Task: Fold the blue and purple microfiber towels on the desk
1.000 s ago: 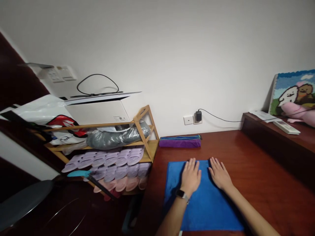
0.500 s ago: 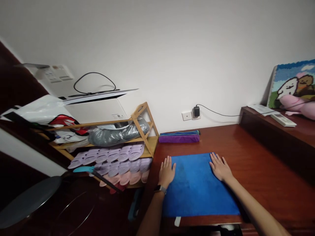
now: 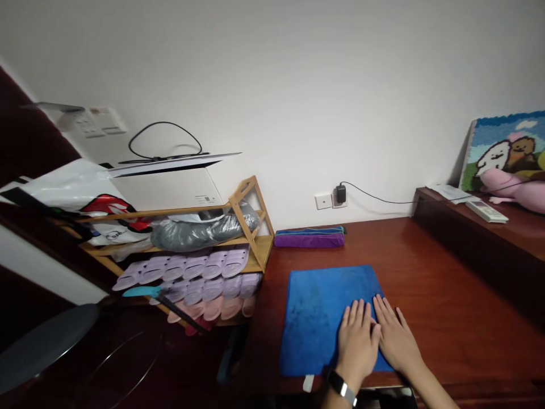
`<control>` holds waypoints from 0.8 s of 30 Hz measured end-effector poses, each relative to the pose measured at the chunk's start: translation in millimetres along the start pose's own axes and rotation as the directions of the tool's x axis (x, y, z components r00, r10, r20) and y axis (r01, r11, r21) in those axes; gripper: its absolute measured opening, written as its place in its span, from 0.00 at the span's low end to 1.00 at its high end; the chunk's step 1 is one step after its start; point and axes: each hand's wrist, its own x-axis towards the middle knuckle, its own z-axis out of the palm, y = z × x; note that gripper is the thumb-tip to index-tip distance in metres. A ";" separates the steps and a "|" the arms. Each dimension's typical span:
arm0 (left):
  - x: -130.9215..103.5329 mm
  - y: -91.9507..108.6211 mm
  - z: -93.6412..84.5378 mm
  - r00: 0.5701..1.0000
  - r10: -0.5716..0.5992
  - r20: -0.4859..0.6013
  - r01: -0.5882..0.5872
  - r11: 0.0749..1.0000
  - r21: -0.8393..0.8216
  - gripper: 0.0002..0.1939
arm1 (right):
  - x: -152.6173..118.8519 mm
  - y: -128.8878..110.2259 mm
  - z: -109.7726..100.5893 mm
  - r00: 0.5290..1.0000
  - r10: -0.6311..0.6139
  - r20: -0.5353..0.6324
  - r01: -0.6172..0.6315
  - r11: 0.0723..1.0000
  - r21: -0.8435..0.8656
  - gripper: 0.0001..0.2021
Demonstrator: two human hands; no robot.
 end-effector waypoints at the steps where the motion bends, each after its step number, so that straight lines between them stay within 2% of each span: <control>1: -5.4 -11.2 -2.2 0.999 -0.049 -0.010 0.049 0.999 0.021 0.30 | 1.1 -0.1 -0.6 1.000 0.020 -0.003 -0.020 1.000 -0.002 0.34; 3: -23.9 -47.9 -14.1 0.987 -0.151 -0.053 0.156 0.984 0.088 0.31 | 3.4 -2.3 -3.2 0.998 0.055 -0.014 -0.055 0.998 -0.003 0.36; 6: -63.0 -113.3 -40.5 0.944 -0.304 -0.124 0.325 0.920 0.219 0.31 | 4.7 -7.2 -7.2 0.998 0.067 -0.014 -0.068 0.998 -0.005 0.36; 7: -75.8 -131.4 -48.6 0.927 -0.345 -0.146 0.372 0.893 0.254 0.30 | 4.9 -8.5 -8.3 0.998 0.069 -0.007 -0.069 0.998 -0.006 0.36; 9: -96.8 -156.2 -60.8 0.919 -0.361 -0.161 0.393 0.871 0.295 0.28 | 5.0 -9.8 -9.9 0.998 0.070 0.007 -0.070 0.998 -0.005 0.37; 11: -110.9 -165.8 -66.7 0.929 -0.325 -0.174 0.365 0.880 0.304 0.28 | 4.2 -9.2 -11.1 0.998 0.068 0.005 -0.068 0.998 -0.001 0.37; 13: -121.3 -165.3 -67.4 0.931 -0.280 -0.236 0.343 0.891 0.298 0.27 | 0.7 -6.4 -11.9 0.998 0.057 -0.019 -0.057 0.998 0.001 0.36; 16: -139.5 -161.4 -61.7 0.908 -0.211 -0.363 0.326 0.898 0.294 0.25 | -10.2 -0.2 -13.2 0.996 0.008 -0.090 -0.007 1.000 0.007 0.34; 18: -153.1 -162.3 -55.4 0.914 -0.120 -0.387 0.254 0.914 0.317 0.24 | -17.1 1.1 -14.5 0.990 -0.040 -0.138 0.044 0.999 0.024 0.32; 21: -165.0 -167.6 -46.7 0.924 0.022 -0.382 0.132 0.918 0.373 0.22 | -17.0 -7.5 -17.3 0.983 -0.104 -0.149 0.114 0.992 0.061 0.30; 24: -163.7 -172.1 -43.5 0.892 0.063 -0.449 0.131 0.912 0.388 0.20 | -5.2 -24.4 -17.9 0.988 -0.122 -0.093 0.129 0.989 0.070 0.30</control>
